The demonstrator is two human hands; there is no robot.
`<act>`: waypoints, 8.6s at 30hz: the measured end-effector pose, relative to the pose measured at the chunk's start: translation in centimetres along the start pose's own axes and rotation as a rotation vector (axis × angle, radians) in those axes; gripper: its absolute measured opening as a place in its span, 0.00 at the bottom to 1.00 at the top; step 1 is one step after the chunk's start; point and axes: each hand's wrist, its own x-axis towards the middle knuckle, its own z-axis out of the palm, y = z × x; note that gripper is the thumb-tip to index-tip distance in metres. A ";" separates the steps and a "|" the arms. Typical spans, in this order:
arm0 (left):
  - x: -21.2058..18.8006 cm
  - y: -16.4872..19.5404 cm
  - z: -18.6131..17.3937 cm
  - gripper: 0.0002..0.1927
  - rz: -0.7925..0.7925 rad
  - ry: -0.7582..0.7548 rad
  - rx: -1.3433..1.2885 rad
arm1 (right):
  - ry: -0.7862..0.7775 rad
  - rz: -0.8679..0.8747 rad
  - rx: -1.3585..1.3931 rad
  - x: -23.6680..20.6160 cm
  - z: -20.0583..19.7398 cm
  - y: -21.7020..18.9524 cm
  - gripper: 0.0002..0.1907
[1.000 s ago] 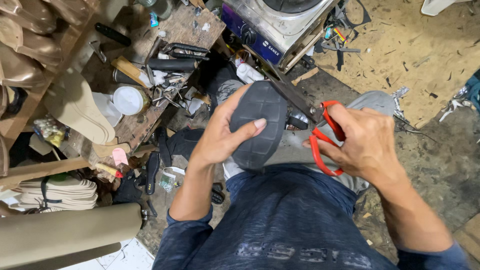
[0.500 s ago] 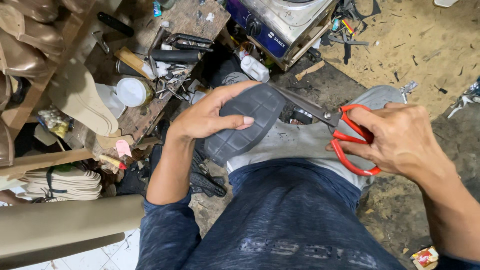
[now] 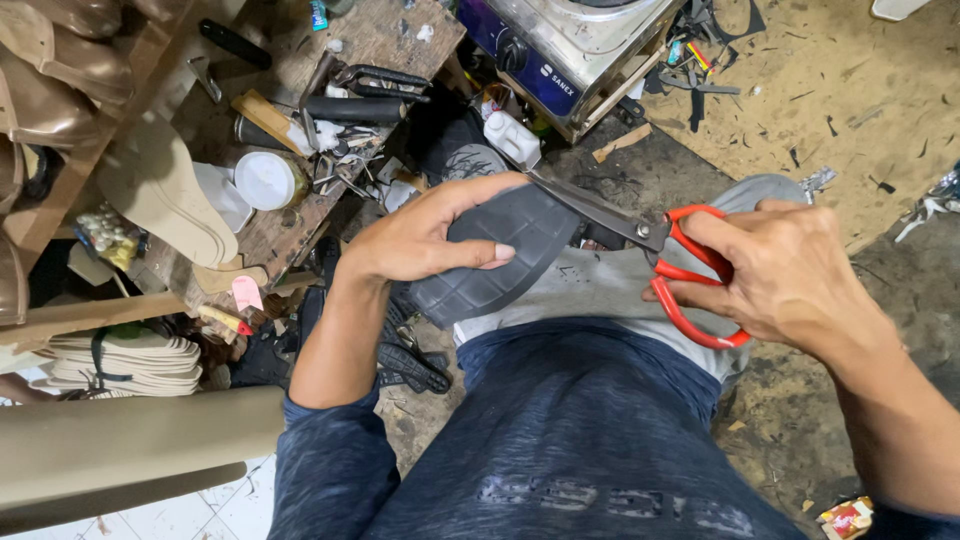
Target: The person trims the edges of a black rubber shoe sole using red-handled shears. They rotate the sole to cut along the perimeter, remove excess rubber, and place the trimmed piece aside. The person repeats this process on a second sole.
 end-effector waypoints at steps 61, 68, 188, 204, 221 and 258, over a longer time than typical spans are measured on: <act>2.6 -0.2 5.4 0.27 0.220 0.992 -0.461 | 0.087 0.230 0.543 1.4 4.7 -4.1 0.24; 2.6 -0.4 6.2 0.26 0.235 1.043 -0.469 | 0.267 0.208 0.235 1.7 4.9 -5.7 0.29; 2.5 -2.7 6.2 0.21 0.300 1.010 -0.773 | 0.198 0.234 0.376 1.2 6.6 -5.0 0.24; 2.3 -1.2 6.7 0.43 0.211 0.981 -0.622 | 0.277 0.128 0.241 0.9 6.9 -4.7 0.25; 2.3 -2.2 7.7 0.29 0.223 0.973 -0.561 | 0.216 0.176 0.206 2.1 6.2 -5.4 0.27; 1.8 -2.7 7.7 0.21 0.156 0.967 -0.495 | 0.243 0.148 0.263 2.9 5.9 -5.4 0.27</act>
